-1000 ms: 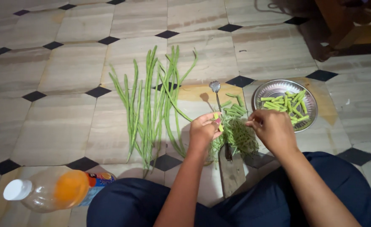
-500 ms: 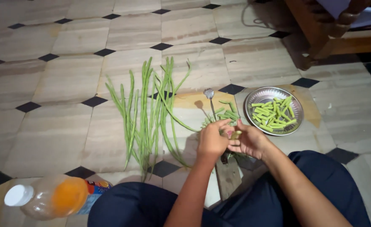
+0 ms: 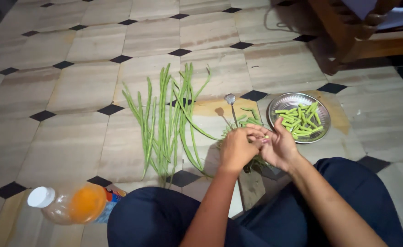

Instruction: The person breaks long green beans into smaller pieces by hand, placing the segments onto a metal plate.

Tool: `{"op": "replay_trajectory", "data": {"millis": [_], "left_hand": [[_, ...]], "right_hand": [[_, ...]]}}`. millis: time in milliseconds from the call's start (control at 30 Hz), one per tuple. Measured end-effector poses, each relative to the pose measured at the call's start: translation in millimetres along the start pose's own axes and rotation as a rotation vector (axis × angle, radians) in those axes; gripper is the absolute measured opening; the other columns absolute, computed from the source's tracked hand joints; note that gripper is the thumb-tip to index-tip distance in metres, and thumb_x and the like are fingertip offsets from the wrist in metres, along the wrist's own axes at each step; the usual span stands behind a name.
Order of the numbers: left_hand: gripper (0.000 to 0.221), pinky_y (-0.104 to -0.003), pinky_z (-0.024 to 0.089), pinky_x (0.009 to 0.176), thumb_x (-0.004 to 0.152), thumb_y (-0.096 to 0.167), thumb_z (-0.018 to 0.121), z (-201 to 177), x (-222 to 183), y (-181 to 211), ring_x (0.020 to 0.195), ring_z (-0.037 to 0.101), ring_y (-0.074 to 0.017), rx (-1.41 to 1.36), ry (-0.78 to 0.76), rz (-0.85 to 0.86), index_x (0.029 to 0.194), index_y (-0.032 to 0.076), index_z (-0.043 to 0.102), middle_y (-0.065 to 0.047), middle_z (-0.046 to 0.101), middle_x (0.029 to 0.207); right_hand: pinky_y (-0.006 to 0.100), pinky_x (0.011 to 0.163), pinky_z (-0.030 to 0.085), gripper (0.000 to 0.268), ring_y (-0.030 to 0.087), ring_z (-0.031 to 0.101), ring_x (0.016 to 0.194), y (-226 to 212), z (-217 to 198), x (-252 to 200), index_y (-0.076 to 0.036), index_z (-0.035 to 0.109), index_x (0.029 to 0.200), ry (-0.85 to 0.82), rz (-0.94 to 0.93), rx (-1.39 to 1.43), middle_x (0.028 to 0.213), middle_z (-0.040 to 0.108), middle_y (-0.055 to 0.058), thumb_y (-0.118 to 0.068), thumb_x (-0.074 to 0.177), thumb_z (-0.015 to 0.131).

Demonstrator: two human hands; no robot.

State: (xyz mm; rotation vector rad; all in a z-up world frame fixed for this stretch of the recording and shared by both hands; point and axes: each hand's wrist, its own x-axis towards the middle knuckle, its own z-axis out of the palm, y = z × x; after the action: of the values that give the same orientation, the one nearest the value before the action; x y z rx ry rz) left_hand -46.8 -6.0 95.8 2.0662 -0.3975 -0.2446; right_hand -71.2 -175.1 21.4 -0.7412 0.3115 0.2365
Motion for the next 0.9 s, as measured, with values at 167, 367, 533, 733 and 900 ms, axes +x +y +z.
{"op": "replay_trajectory", "data": {"millis": [167, 367, 533, 733, 900], "left_hand": [[0.018, -0.034, 0.058, 0.069, 0.079, 0.03, 0.08, 10, 1, -2, 0.075, 0.077, -0.0197, -0.036, -0.008, -0.05, 0.09, 0.017, 0.081, -0.005, 0.078, 0.081], [0.015, -0.036, 0.057, 0.066, 0.078, 0.028, 0.077, 19, 1, -2, 0.073, 0.076, -0.0235, -0.019, 0.019, -0.065, 0.088, 0.018, 0.082, -0.006, 0.078, 0.078], [0.016, -0.037, 0.056, 0.069, 0.086, 0.03, 0.072, 31, 7, -18, 0.078, 0.075, -0.0267, 0.079, 0.054, -0.006, 0.094, 0.022, 0.083, -0.008, 0.078, 0.083], [0.025, -0.034, 0.055, 0.069, 0.097, 0.031, 0.06, 25, 21, -31, 0.071, 0.074, -0.0213, -0.093, 0.157, -0.118, 0.106, 0.019, 0.08, -0.007, 0.08, 0.084], [0.026, -0.032, 0.055, 0.066, 0.098, 0.03, 0.059, 17, 16, -24, 0.067, 0.073, -0.0148, -0.183, 0.14, -0.226, 0.103, 0.017, 0.081, -0.004, 0.08, 0.082]], "right_hand": [[0.039, 0.104, 0.044, 0.1, 0.022, 0.064, 0.108, -5, 28, -15, -0.002, 0.054, 0.142, -0.05, -0.044, -0.044, 0.115, 0.069, 0.012, -0.081, 0.093, 0.019], [0.04, 0.103, 0.045, 0.1, 0.023, 0.064, 0.108, -3, 21, -15, -0.004, 0.055, 0.14, -0.035, -0.04, -0.031, 0.112, 0.071, 0.011, -0.083, 0.092, 0.018], [0.039, 0.091, 0.044, 0.094, 0.023, 0.057, 0.098, 12, -48, 25, -0.005, 0.059, 0.135, 0.193, 0.0, -0.003, 0.106, 0.064, 0.01, -0.081, 0.096, 0.02], [0.041, 0.085, 0.05, 0.066, 0.024, 0.057, 0.098, -17, -141, 68, -0.01, 0.057, 0.132, 0.625, -0.364, 0.45, 0.112, 0.061, 0.007, -0.064, 0.103, 0.034], [0.041, 0.091, 0.05, 0.047, 0.027, 0.06, 0.106, -18, -155, 85, -0.014, 0.054, 0.133, 0.677, -0.408, 0.504, 0.122, 0.061, 0.011, -0.049, 0.102, 0.043]]}}
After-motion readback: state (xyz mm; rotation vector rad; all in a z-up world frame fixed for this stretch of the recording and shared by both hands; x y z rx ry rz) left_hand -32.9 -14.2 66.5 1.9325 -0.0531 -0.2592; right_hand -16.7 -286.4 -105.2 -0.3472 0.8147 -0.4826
